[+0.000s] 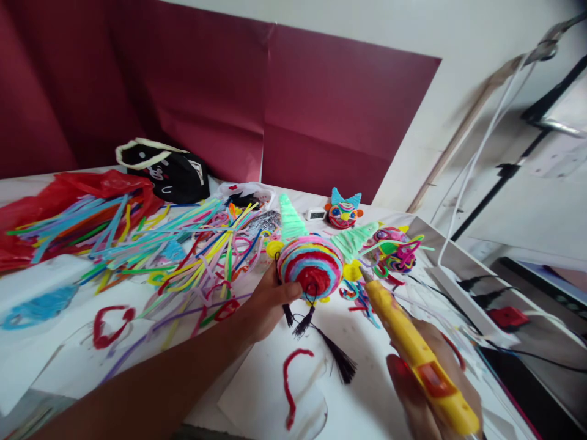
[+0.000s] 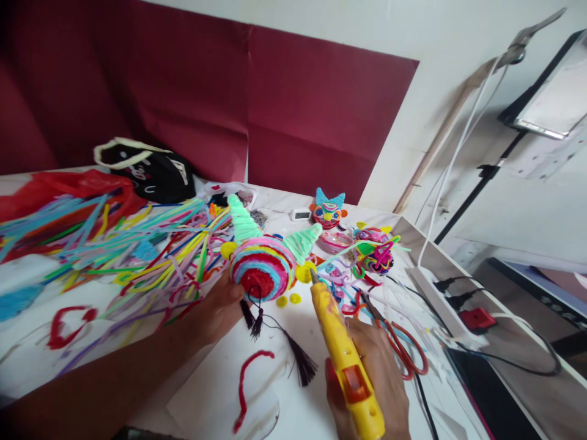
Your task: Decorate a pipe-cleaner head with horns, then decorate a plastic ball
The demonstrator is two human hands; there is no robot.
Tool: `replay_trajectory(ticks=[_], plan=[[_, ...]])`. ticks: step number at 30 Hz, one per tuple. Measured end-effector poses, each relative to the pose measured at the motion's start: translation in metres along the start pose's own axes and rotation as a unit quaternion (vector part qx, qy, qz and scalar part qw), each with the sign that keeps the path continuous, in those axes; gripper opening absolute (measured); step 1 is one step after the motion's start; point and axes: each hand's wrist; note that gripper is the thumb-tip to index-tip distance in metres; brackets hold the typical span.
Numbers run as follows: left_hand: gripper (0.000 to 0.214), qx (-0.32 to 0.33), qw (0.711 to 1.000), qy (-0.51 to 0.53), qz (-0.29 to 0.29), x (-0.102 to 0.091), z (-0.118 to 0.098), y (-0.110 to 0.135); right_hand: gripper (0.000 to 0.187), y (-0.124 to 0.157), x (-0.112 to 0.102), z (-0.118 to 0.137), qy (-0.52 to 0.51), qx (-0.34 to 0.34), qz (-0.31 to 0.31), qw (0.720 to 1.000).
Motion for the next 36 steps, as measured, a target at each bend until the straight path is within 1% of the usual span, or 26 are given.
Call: replay_trajectory(ticks=[5, 9, 11, 14, 17, 21, 22, 25, 27, 29, 31, 33, 36], plan=[[0.059, -0.005, 1.0, -0.004, -0.005, 0.003, -0.001, -0.001, 0.031, 0.005, 0.001, 0.009, -0.017, 0.054, -0.001, 0.998], [0.059, -0.009, 1.0, -0.005, -0.01, 0.004, -0.002, 0.0, 0.033, 0.008, 0.002, 0.011, -0.036, 0.067, -0.011, 0.997], [0.058, -0.006, 1.0, -0.006, -0.007, 0.003, -0.002, 0.001, 0.031, 0.007, 0.003, 0.009, -0.042, 0.059, -0.015, 0.997], [0.057, 0.0, 1.0, -0.005, -0.001, 0.001, -0.001, 0.001, 0.033, 0.004, 0.005, 0.002, -0.029, 0.027, -0.015, 0.999], [0.055, -0.005, 1.0, -0.001, 0.009, -0.002, 0.001, 0.0, 0.03, 0.0, 0.006, -0.009, -0.004, -0.008, 0.009, 1.0], [0.044, -0.004, 1.0, 0.011, 0.015, -0.003, 0.001, -0.003, 0.026, -0.003, -0.003, -0.026, 0.032, -0.043, 0.028, 0.998], [0.04, -0.006, 1.0, 0.014, 0.014, -0.003, 0.001, -0.003, 0.028, -0.003, -0.006, -0.03, 0.04, -0.059, 0.04, 0.997], [0.034, -0.008, 1.0, 0.018, -0.006, -0.001, -0.001, -0.005, 0.031, -0.005, -0.013, -0.041, 0.076, -0.124, 0.132, 0.98], [0.033, -0.015, 1.0, 0.016, -0.006, 0.0, -0.001, -0.006, 0.03, -0.007, -0.012, -0.047, 0.109, -0.156, 0.185, 0.964], [0.032, -0.018, 1.0, 0.012, -0.003, 0.0, -0.001, -0.006, 0.027, -0.008, -0.007, -0.053, 0.136, -0.184, 0.223, 0.947], [0.033, -0.014, 1.0, 0.01, -0.004, -0.001, 0.001, -0.006, 0.024, -0.008, -0.002, -0.058, 0.152, -0.193, 0.262, 0.933], [0.036, -0.007, 1.0, 0.01, -0.006, -0.002, 0.002, -0.007, 0.025, -0.009, 0.002, -0.062, 0.156, -0.178, 0.303, 0.923], [0.035, -0.003, 1.0, 0.006, 0.003, -0.003, 0.002, -0.008, 0.029, -0.013, 0.001, -0.065, 0.14, -0.16, 0.346, 0.914]])
Point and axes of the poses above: each hand's wrist, its own y-axis away from the middle knuckle, its own x-axis out of the palm, z = x × y, and after that the axes turned 8 degrees about x, right-handed
